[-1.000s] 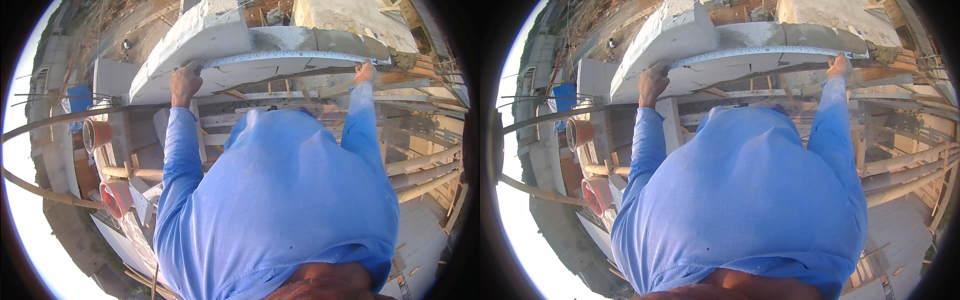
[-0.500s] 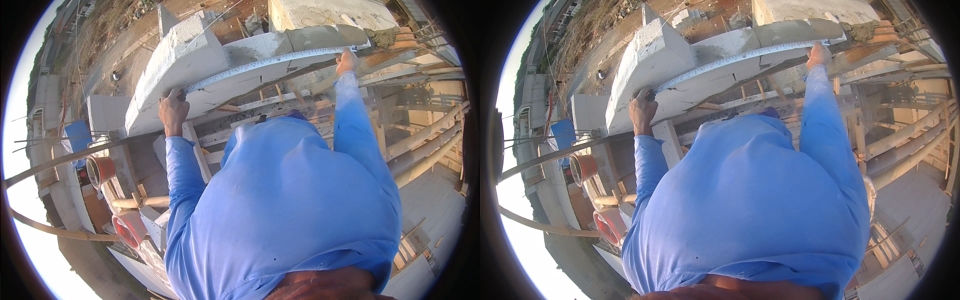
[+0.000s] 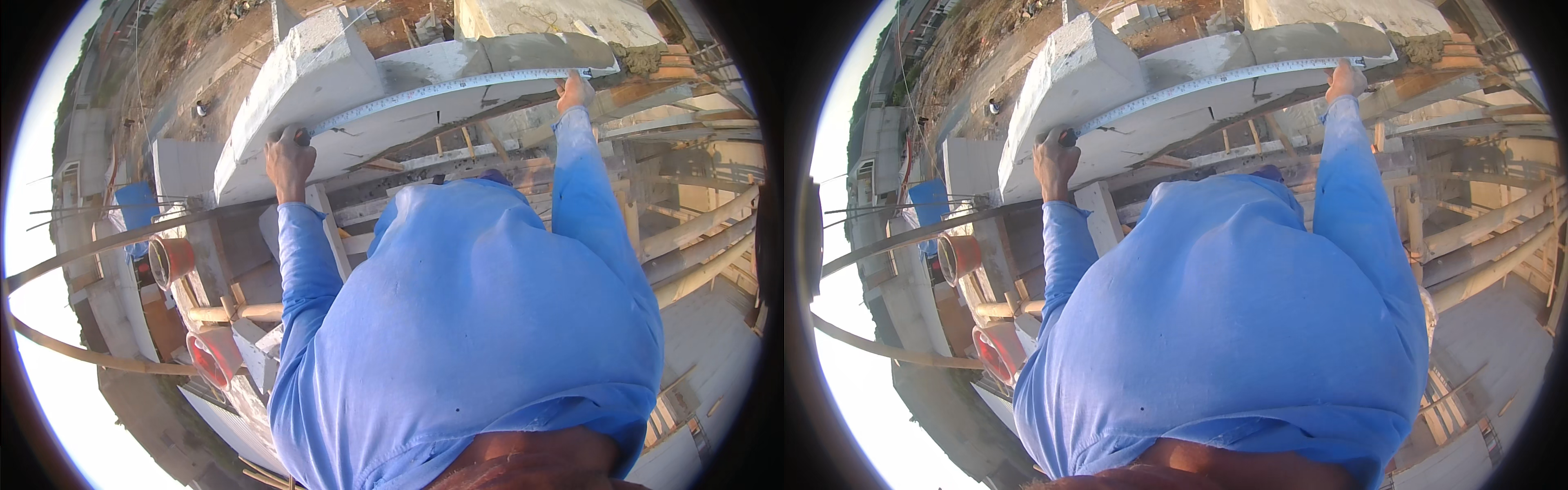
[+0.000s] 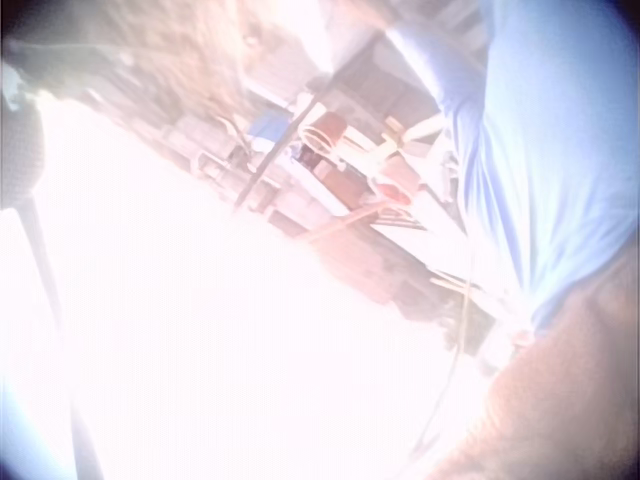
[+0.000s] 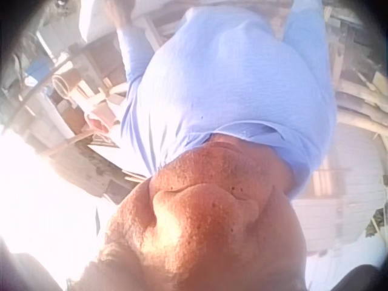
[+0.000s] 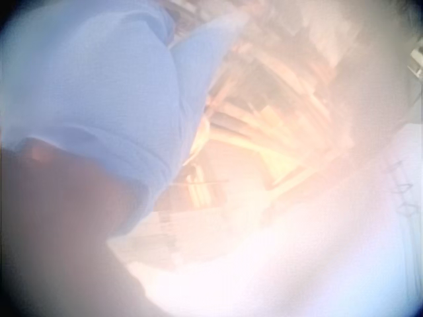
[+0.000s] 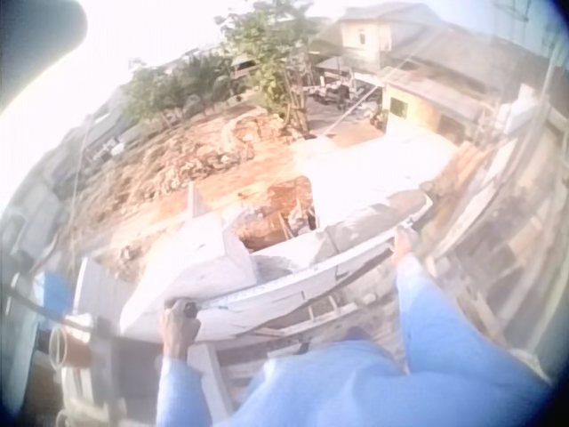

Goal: The person measures a concrete block using a tape measure and then saws the block to size.

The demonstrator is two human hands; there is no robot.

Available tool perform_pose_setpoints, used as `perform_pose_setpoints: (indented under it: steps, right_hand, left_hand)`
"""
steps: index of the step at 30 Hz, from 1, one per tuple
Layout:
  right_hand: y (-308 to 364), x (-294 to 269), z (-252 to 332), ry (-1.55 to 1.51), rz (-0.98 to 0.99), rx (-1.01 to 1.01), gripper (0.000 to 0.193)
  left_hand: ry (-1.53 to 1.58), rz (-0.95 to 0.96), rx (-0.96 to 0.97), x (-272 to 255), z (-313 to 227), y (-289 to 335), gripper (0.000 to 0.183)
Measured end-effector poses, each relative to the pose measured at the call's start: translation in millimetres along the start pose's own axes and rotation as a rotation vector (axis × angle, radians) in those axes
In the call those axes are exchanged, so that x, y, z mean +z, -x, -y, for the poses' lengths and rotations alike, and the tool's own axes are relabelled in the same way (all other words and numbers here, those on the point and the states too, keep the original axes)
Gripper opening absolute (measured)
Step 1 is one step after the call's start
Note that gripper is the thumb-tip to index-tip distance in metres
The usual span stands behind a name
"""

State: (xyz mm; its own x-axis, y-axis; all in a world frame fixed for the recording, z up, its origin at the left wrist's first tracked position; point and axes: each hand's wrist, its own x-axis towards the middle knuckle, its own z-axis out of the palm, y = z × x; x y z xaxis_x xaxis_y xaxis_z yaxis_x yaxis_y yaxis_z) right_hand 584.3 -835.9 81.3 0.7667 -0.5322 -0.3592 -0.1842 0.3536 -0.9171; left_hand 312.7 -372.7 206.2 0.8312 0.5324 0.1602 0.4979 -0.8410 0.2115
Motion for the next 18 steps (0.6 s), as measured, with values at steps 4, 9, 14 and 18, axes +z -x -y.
perform_pose_setpoints:
  steps: [4,9,14,18]
  right_hand:
    - [3,3,1,-0.015,0.015,0.012,0.02]
    - [12,3,5,-0.009,0.023,-0.017,0.02]
    - [2,4,-1,0.009,0.011,-0.027,0.02]
    - [0,1,-6,-0.024,0.019,-0.051,0.018]
  left_hand:
    - [0.004,-0.014,-0.007,4,5,0,0.031]
    - [0.02,-0.016,-0.031,6,3,2,0.029]
    - [-0.006,0.009,-0.083,7,3,2,0.029]
    - [-0.021,0.024,-0.112,5,-5,2,0.03]
